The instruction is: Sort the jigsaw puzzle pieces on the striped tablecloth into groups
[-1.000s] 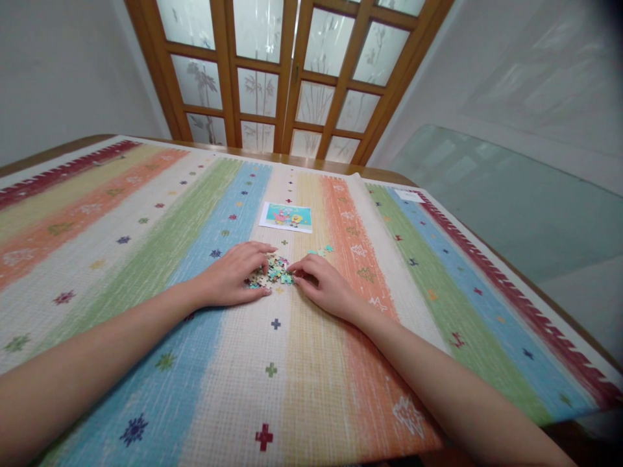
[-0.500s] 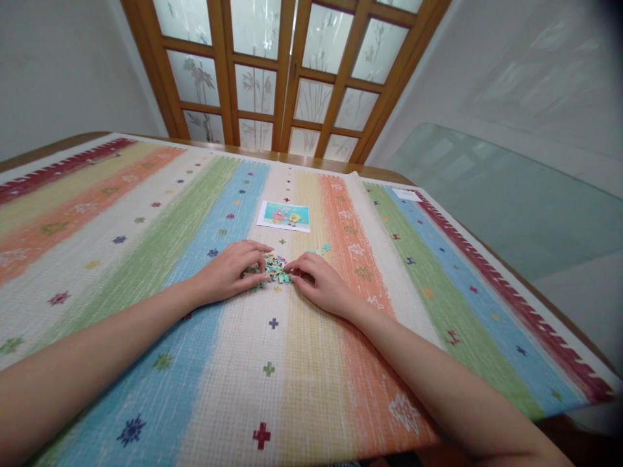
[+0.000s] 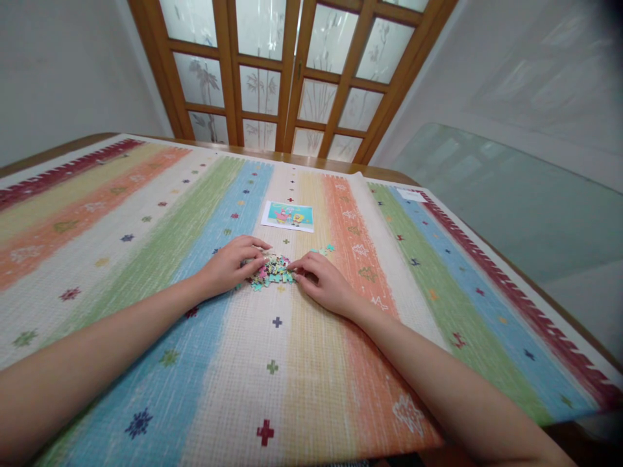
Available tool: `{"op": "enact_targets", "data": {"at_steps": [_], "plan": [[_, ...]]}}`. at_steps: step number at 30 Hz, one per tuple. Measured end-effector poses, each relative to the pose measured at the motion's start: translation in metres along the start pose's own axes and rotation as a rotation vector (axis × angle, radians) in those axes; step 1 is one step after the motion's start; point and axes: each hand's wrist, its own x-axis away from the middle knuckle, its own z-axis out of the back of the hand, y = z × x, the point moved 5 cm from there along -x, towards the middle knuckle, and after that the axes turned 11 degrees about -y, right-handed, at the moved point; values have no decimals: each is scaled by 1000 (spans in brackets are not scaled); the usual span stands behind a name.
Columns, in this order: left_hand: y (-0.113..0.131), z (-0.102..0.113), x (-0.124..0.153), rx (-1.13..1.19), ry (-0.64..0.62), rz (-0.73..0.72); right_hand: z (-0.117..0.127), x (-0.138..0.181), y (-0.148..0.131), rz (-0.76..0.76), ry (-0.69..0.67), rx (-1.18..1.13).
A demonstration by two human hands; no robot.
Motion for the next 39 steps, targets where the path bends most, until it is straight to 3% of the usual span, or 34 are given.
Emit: {"op": "enact_targets", "data": {"at_steps": [11,18,20,25,32,39], "plan": [[27,-14,-2,-35,-18,-11,-1,0,1,13,-5,13],[4,6,4,-157,215,125,1,0,-2,3,-9,7],[-4,11,4,-110,174,119,1,0,-1,8,-9,8],[-9,6,2,-3,-63,32,0,3,-7,49,-12,112],[-4,5,4,63,-122,-41,-14,7,-33,164,-114,431],[5,-1,3,-36,-256,-139,-8,7,-29,155,-89,383]]}}
